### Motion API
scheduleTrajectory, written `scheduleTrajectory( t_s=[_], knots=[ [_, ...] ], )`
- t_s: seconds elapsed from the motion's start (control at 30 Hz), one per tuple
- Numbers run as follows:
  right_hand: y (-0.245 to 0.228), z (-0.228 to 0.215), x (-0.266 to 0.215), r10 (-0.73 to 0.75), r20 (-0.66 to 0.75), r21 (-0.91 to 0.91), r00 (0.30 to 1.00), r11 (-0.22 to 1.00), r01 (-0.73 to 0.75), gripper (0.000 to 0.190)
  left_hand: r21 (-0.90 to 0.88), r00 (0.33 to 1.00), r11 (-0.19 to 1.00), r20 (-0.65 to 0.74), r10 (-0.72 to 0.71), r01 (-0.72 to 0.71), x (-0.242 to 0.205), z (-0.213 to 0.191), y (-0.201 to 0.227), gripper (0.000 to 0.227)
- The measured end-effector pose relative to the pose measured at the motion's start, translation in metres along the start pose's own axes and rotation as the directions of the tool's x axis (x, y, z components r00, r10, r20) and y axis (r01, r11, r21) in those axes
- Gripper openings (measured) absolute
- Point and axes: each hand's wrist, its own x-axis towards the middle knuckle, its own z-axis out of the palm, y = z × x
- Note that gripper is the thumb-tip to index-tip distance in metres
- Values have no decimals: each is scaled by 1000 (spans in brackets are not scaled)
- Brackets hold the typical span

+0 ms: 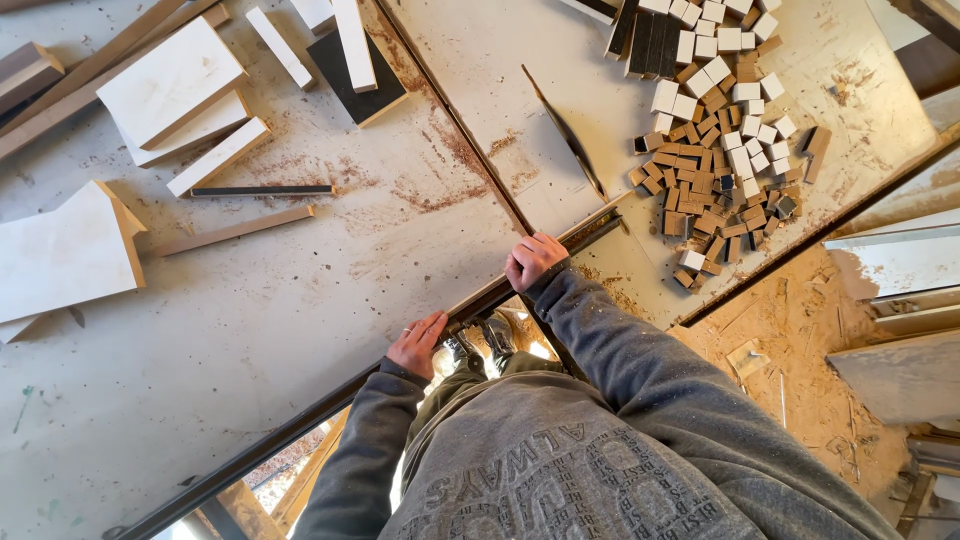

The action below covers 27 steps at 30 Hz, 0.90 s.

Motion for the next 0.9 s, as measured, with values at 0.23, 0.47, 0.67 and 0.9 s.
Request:
scheduleTrajectory(
  t_s=[0.23, 0.47, 0.67, 0.9],
  knots=[
    [2, 2, -2, -24, -36, -1, 999, 1000, 24, 16, -23, 999, 999, 9, -33, 33, -1, 0, 3, 70],
    [12, 12, -7, -10, -5, 16, 1000, 1000, 10, 16, 57, 998, 997, 38, -48, 46, -6, 22, -17, 74],
    [17, 16, -8, -5, 13, 32, 1000, 999, 4, 17, -5, 999, 999, -5, -47, 47, 2, 9, -2, 67],
    [25, 25, 2, -33, -62, 78, 998, 996, 38, 18, 45, 995, 998, -93, -32, 36, 9, 25, -11, 67]
  ],
)
